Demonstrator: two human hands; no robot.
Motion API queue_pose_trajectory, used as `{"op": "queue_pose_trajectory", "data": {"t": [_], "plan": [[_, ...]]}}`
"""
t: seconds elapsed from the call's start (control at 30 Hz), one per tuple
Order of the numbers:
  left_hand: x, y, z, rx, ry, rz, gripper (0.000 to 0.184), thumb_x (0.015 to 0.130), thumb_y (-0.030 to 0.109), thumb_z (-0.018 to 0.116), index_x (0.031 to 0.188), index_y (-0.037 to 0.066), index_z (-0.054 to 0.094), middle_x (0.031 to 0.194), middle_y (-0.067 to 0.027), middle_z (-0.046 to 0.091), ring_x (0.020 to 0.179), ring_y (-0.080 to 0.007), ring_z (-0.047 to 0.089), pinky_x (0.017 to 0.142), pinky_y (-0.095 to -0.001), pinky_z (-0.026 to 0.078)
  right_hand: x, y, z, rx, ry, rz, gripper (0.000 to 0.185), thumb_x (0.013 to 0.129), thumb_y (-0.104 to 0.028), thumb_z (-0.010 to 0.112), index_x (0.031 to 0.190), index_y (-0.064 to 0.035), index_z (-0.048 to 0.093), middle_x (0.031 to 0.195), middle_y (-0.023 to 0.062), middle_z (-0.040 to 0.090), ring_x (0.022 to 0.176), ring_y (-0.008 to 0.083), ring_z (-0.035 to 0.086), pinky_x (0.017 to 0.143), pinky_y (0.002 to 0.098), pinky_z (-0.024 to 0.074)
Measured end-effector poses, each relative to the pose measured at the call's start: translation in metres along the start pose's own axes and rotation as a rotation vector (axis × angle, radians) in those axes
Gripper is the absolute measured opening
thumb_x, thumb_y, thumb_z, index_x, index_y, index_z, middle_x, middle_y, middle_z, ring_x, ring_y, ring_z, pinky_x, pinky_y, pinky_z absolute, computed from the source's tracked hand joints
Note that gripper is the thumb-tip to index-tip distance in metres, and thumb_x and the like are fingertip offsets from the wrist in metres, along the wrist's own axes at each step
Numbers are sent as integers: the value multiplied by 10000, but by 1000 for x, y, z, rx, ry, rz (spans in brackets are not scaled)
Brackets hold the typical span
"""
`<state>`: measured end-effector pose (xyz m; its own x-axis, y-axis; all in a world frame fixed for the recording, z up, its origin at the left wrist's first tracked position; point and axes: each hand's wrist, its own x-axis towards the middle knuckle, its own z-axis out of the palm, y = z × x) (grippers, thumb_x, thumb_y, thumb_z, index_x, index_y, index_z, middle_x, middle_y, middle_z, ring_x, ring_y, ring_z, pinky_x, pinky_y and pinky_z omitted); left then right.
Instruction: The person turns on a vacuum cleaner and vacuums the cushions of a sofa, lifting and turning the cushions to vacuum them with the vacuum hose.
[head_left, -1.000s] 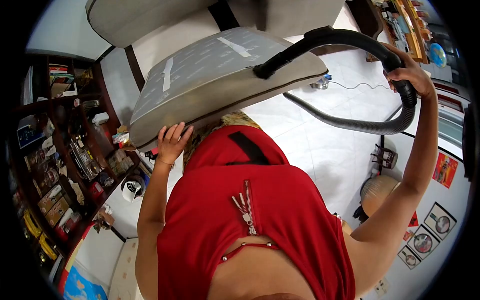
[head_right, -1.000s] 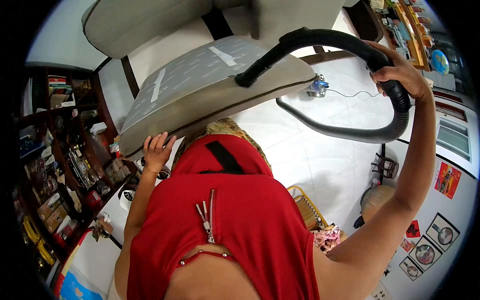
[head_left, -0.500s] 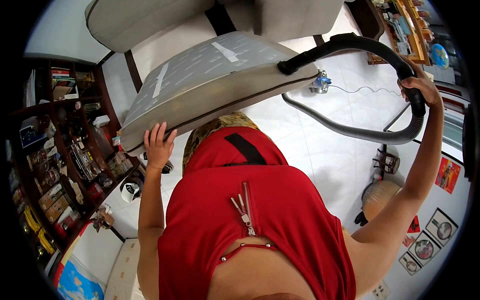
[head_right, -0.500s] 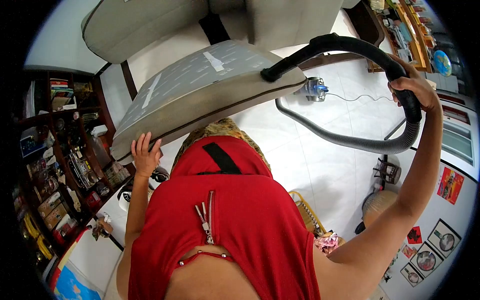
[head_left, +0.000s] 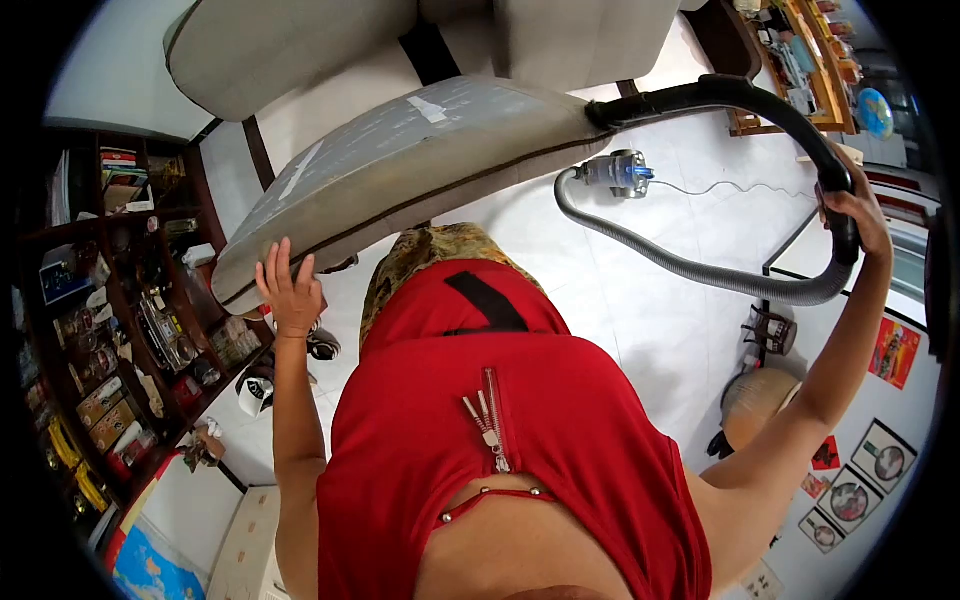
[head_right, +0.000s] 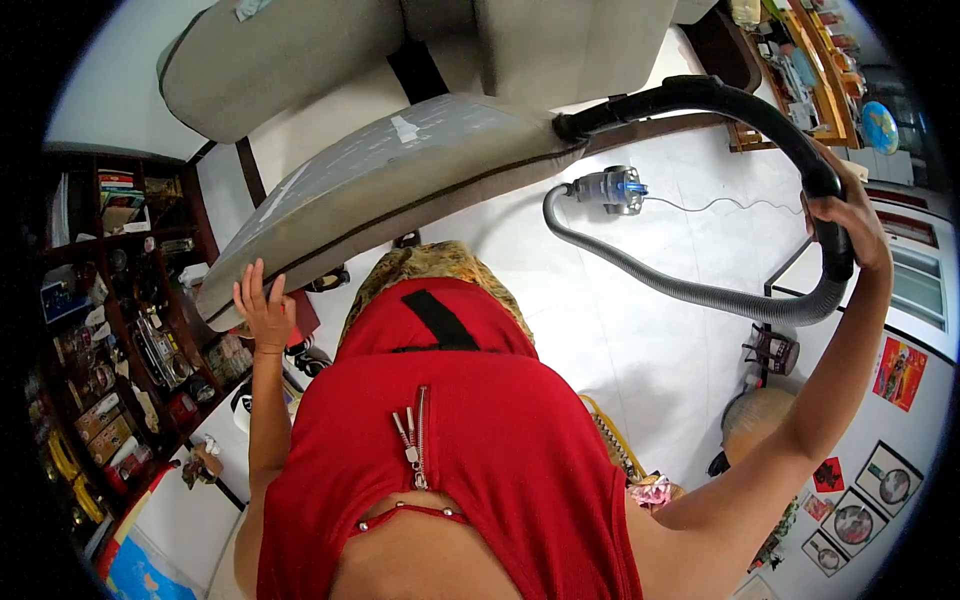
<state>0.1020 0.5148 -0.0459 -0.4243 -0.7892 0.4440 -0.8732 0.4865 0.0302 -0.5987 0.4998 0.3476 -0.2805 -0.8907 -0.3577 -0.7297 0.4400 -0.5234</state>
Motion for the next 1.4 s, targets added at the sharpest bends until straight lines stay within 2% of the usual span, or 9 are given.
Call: {"op": "queue_pose_trajectory", "data": {"t": [0.2, 0.3, 0.33, 0.5, 0.67, 0.97, 1.17, 1.2, 1.4], "plan": [[45, -28, -3, -13, 14, 25, 596, 773, 39, 578, 1331, 207, 451, 1525, -119, 377, 1397, -342, 360, 1144, -575, 191, -6, -39, 34, 174, -25, -153, 963, 551, -321, 722, 1435, -41, 461, 685, 49, 564, 544, 120, 544, 522, 259, 464], [66, -50, -1, 9, 36, 39, 592, 789, 56, 550, 1351, 206, 441, 1524, -120, 385, 1390, -338, 377, 1141, -577, 193, 6, -60, 56, 112, -6, -229, 933, 508, -307, 717, 1383, -42, 534, 703, 47, 576, 568, 144, 557, 548, 297, 463], [73, -57, 0, 20, 46, 27, 611, 785, 50, 551, 1362, 214, 434, 1523, -121, 389, 1387, -335, 384, 1136, -578, 199, 9, -65, 60, 103, -11, -189, 933, 479, -301, 721, 1364, -53, 560, 701, 39, 570, 581, 158, 560, 564, 319, 464], [126, -84, 2, -4, 75, -5, 614, 778, 44, 540, 1371, 185, 464, 1531, -112, 394, 1403, -325, 372, 1146, -570, 177, 18, -59, 41, 161, 100, -115, 925, 546, -247, 699, 1429, -68, 486, 695, 51, 573, 548, 146, 577, 528, 273, 495], [158, -112, 7, 2, 97, 14, 552, 805, 155, 546, 1353, 156, 485, 1512, -129, 423, 1387, -335, 395, 1131, -561, 198, 20, -45, 42, 250, 283, -70, 951, 577, -301, 730, 1450, -46, 453, 708, 63, 566, 573, 155, 569, 524, 292, 481], [200, -116, 17, 87, 166, -67, 510, 827, 183, 530, 1322, 73, 481, 1512, -134, 416, 1393, -350, 384, 1130, -582, 201, 55, 2, 67, 452, 219, -124, 904, 681, -343, 709, 1470, -36, 394, 769, 81, 555, 600, 162, 569, 525, 281, 479], [235, -86, 33, 188, 177, -316, 527, 784, 45, 550, 1306, 42, 480, 1519, -114, 410, 1424, -315, 347, 1160, -554, 162, 96, 38, 92, 568, 166, -248, 871, 683, -345, 694, 1429, 5, 412, 740, 84, 565, 589, 166, 580, 530, 279, 484], [244, -79, 37, 174, 194, -341, 529, 768, -4, 548, 1291, 43, 492, 1523, -104, 406, 1431, -304, 335, 1167, -542, 150, 99, 35, 98, 651, 190, -259, 829, 654, -234, 683, 1414, -1, 447, 698, 64, 555, 589, 163, 563, 540, 285, 475], [310, -51, 78, 99, 271, -230, 406, 828, 30, 517, 1233, 40, 527, 1476, -121, 458, 1398, -305, 385, 1147, -553, 195, 115, 59, 97, 625, 246, -233, 815, 643, -173, 690, 1412, -8, 474, 710, 50, 563, 607, 142, 574, 554, 274, 476]]}}
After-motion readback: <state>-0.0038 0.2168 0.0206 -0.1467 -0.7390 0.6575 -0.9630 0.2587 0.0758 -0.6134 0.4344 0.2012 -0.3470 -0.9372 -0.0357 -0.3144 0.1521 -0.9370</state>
